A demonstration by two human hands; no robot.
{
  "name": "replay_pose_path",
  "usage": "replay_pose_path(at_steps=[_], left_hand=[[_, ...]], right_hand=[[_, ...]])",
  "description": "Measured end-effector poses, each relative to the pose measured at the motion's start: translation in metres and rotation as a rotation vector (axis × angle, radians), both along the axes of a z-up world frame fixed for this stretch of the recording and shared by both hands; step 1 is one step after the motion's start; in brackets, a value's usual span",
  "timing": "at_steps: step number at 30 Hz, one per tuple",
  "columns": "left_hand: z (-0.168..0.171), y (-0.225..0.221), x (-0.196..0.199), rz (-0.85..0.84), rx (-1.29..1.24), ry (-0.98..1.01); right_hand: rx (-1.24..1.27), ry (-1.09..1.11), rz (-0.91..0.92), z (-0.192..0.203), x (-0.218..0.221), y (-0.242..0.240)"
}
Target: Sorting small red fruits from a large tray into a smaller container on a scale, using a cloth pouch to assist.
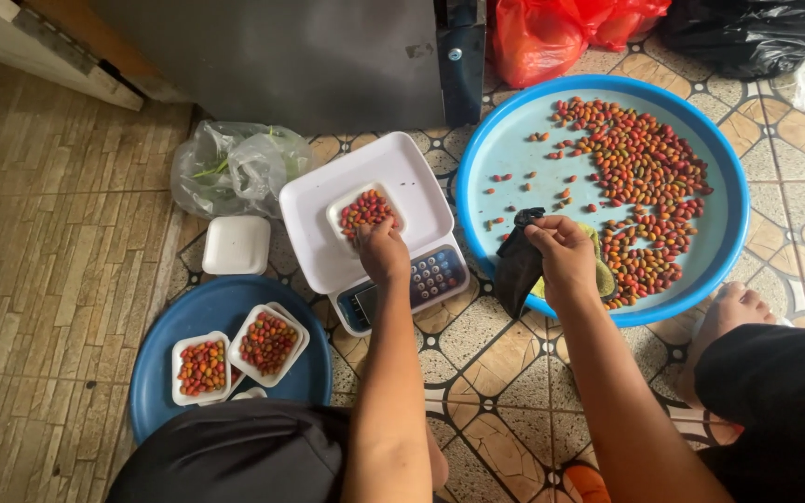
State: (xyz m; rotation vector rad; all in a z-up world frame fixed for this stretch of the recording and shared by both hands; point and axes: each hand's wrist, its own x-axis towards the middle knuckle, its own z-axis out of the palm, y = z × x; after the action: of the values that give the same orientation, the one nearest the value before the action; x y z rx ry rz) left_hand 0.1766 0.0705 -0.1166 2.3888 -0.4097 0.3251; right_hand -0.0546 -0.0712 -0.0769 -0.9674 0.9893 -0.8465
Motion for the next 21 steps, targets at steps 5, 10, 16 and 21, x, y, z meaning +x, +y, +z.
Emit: replay_pose_path(at_steps=[5,10,16,21], left_hand=[[-0.013,0.003,-0.010,-0.015,-0.076,-0.152],[-0.013,0.002,-0.019,0.009,0.035,-0.039],[-0.028,-0.031,-0.041,0.140,-0.146,0.482],[0.018,-0.063,-0.123,-0.083,-0.433,0.894]], right_hand=[[-0.005,-0.004,-0.001,0.018,0.004,0.007],[0.013,-0.005,0.002,0.024,0.003,0.009],[0.030,0.002,-0.023,0.000,0.005,-0.004],[0.019,-0.011,-0.044,0.006,0.006,-0.002]])
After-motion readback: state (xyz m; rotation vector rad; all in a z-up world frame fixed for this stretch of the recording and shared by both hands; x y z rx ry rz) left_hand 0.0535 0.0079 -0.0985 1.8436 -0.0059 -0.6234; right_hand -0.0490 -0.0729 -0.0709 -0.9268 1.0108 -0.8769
